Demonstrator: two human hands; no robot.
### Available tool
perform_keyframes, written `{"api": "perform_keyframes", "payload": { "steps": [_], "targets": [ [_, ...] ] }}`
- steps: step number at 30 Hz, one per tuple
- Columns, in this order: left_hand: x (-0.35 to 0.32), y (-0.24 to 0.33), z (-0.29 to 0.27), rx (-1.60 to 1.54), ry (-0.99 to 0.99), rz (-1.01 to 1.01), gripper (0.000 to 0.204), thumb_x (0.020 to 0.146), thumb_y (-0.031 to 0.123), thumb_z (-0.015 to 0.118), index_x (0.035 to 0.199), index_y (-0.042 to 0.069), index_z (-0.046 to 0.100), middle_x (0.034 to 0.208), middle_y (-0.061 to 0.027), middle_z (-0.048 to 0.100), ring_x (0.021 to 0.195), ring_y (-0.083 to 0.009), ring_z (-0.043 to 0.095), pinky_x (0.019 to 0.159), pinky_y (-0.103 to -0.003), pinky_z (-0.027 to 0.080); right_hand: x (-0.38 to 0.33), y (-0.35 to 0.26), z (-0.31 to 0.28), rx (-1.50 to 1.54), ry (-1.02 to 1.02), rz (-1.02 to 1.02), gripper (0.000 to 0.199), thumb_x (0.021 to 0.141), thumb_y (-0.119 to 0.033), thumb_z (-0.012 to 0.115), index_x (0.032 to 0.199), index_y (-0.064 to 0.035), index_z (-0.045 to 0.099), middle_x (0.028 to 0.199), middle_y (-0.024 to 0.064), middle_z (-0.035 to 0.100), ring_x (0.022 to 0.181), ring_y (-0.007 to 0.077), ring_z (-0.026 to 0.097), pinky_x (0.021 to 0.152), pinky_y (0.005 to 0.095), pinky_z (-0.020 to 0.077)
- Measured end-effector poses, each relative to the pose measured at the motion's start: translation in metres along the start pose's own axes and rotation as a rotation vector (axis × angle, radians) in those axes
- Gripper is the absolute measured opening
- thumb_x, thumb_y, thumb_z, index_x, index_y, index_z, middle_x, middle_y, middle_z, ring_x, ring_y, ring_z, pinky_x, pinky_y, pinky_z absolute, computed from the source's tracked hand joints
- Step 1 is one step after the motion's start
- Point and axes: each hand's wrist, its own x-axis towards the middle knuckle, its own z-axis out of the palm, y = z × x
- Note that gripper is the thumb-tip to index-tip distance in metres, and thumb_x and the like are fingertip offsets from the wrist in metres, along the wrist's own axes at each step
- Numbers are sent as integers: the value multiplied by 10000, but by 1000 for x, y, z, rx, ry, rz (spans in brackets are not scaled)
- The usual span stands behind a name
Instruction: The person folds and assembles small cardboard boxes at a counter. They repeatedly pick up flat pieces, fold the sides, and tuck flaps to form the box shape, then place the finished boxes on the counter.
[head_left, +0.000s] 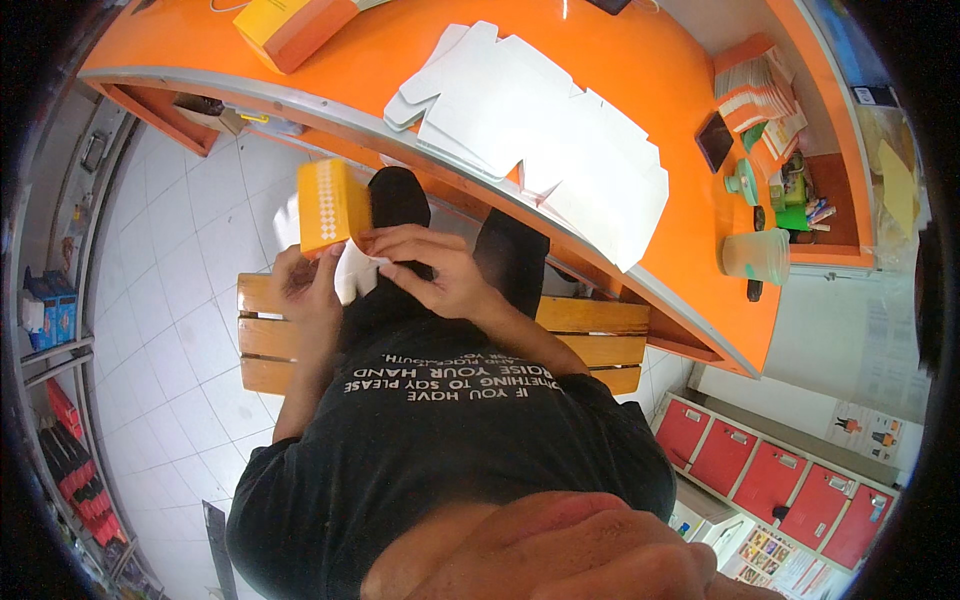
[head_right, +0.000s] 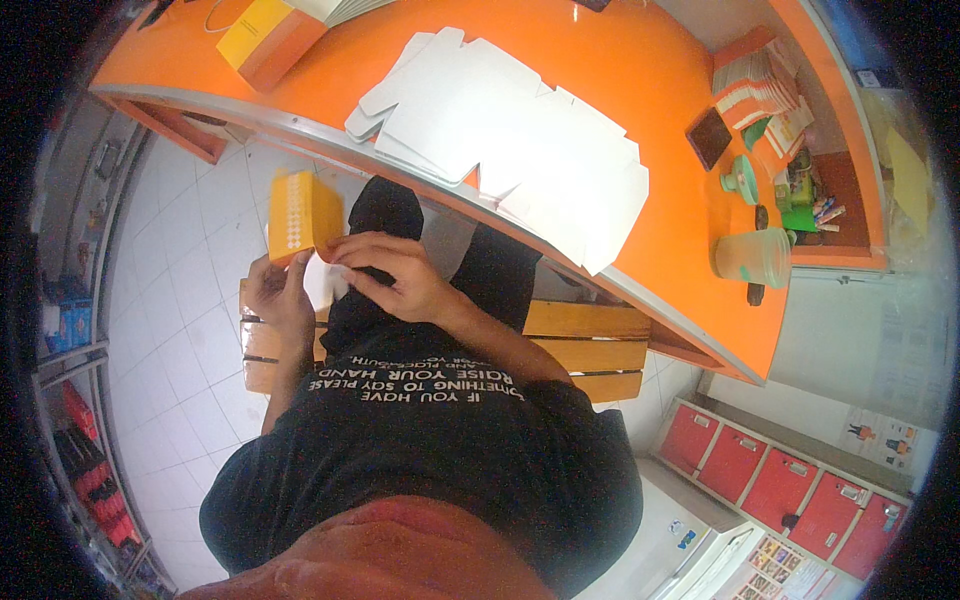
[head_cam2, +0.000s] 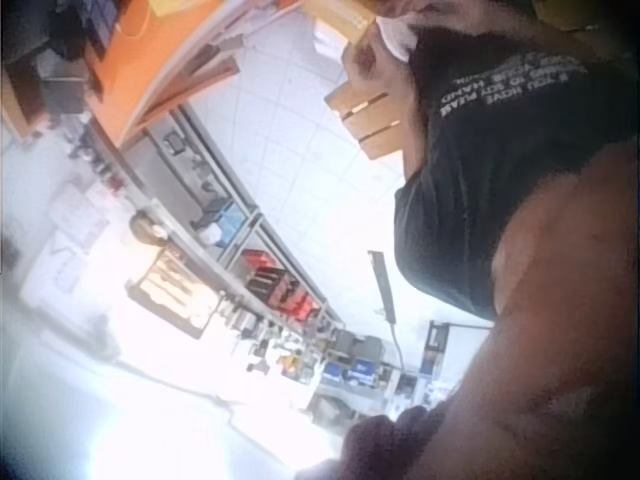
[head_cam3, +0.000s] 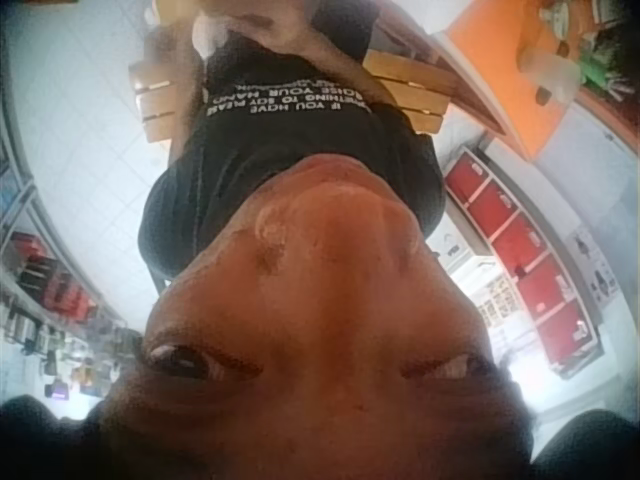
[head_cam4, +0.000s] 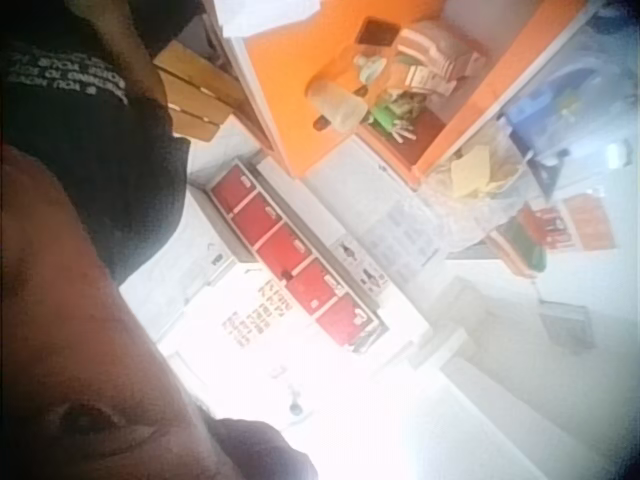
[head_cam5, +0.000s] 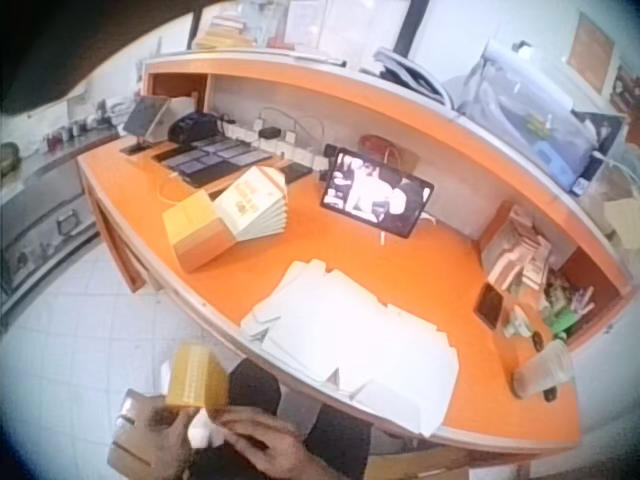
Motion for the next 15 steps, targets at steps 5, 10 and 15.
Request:
{"api": "perform_keyframes", "payload": {
  "steps": [5, 10, 15],
  "targets": [
    [1, 20, 12, 435, -25, 358, 149, 840, -64, 729, 988, -72, 712, 990, -210, 736, 919, -298, 732, 832, -335, 544, 2, -5, 4, 8, 70, 0, 89, 859, 35, 722, 942, 44, 690, 1053, 146, 670, 1095, 308, 685, 920, 366, 540],
    [0, 25, 13, 213, -261, 321, 139, 919, 16, 665, 1002, -85, 712, 1002, -214, 736, 907, -288, 717, 822, -344, 534, 1, -5, 21, -168, 338, -164, 115, 797, 44, 762, 876, 28, 680, 1002, 121, 665, 1084, 345, 682, 886, 398, 563],
    [1, 0, 6, -72, -290, 98, 136, 870, 6, 728, 991, -57, 728, 1007, -158, 739, 938, -223, 694, 840, -306, 516, 12, -10, 12, -225, 257, -229, 122, 782, 45, 786, 848, 20, 686, 979, 117, 667, 1085, 358, 686, 873, 399, 571]
  ]
}}
